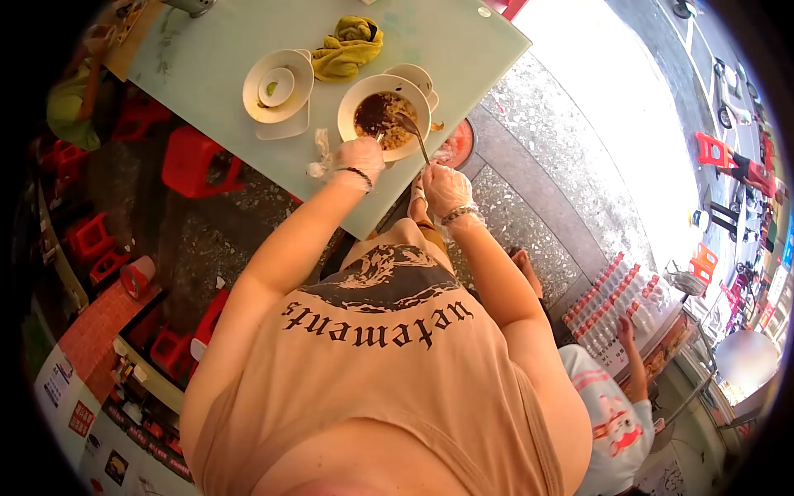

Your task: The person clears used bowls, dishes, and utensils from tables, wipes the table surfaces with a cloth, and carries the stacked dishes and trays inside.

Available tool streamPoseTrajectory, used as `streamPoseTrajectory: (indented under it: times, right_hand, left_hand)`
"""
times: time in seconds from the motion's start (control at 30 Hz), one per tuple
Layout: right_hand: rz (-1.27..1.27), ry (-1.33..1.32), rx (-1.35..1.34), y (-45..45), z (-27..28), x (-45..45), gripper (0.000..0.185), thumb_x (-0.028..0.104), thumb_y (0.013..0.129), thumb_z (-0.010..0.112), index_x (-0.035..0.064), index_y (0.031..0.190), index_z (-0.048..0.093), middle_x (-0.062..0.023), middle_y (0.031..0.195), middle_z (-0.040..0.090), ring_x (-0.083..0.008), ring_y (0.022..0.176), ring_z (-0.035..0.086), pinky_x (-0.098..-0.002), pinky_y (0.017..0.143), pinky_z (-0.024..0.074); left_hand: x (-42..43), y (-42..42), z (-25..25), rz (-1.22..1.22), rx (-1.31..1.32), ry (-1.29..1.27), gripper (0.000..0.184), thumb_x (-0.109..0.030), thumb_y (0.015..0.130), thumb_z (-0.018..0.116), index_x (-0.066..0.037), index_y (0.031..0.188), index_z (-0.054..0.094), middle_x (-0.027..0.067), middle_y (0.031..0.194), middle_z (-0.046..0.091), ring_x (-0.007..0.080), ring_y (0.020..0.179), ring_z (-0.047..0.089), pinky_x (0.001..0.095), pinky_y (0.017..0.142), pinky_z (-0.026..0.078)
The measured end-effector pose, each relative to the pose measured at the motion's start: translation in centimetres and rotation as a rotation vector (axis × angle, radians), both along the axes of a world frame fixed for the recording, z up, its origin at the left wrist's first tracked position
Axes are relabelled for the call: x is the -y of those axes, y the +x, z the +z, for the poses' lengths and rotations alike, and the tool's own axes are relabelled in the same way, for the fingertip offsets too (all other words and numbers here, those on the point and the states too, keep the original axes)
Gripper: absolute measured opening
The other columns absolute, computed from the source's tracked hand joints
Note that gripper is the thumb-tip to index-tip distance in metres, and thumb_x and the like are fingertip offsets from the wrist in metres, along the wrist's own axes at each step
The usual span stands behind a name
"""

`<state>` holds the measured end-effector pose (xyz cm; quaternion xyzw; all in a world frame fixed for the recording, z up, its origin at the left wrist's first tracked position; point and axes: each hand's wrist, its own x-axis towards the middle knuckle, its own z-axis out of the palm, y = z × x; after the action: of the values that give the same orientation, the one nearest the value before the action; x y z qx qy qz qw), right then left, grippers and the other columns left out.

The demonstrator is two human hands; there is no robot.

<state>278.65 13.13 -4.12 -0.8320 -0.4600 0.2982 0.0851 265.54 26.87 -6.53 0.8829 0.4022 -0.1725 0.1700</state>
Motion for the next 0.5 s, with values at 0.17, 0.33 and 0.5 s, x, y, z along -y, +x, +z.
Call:
streamPoseTrajectory:
  times: [0.17, 0.33, 0.5]
  right_hand:
    - [0.011, 0.031, -0.032, 0.7, 0.4, 0.0, 0.034, 0.031, 0.089, 0.04, 0.0051, 0.079, 0.06, -0.0201, 0.078, 0.062, -0.0382, 0.075, 0.059, -0.0481, 0.069, 0.0458]
    - [-0.014, 0.071, -0.035, 0.6, -0.3, 0.1, 0.034, 0.03, 0.089, 0.039, 0.0041, 0.08, 0.059, -0.021, 0.077, 0.062, -0.0395, 0.074, 0.059, -0.0489, 0.068, 0.0459]
    - [0.054, 0.165, 0.019, 1.1, -1.9, 0.4, 0.025, 0.023, 0.089, 0.04, 0.0052, 0.082, 0.055, -0.0188, 0.075, 0.06, -0.0376, 0.07, 0.06, -0.0479, 0.061, 0.0465]
  left_hand:
    - [-0.9, -0.2, -0.7, 0.205, 0.0, -0.201, 0.024, -0.023, 0.078, 0.056, -0.003, 0.084, 0.067, 0.0183, 0.086, 0.065, 0.0324, 0.08, 0.064, 0.0398, 0.071, 0.051]
    - [-0.4, -0.6, 2.6, 0.071, -0.086, -0.191, 0.026, -0.024, 0.079, 0.053, -0.005, 0.086, 0.069, 0.0169, 0.09, 0.066, 0.0308, 0.086, 0.064, 0.0393, 0.074, 0.051]
    - [-0.5, -2.7, 2.9, 0.077, 0.104, -0.049, 0.021, -0.02, 0.078, 0.053, -0.006, 0.08, 0.068, 0.0164, 0.081, 0.066, 0.0308, 0.077, 0.066, 0.0411, 0.067, 0.053]
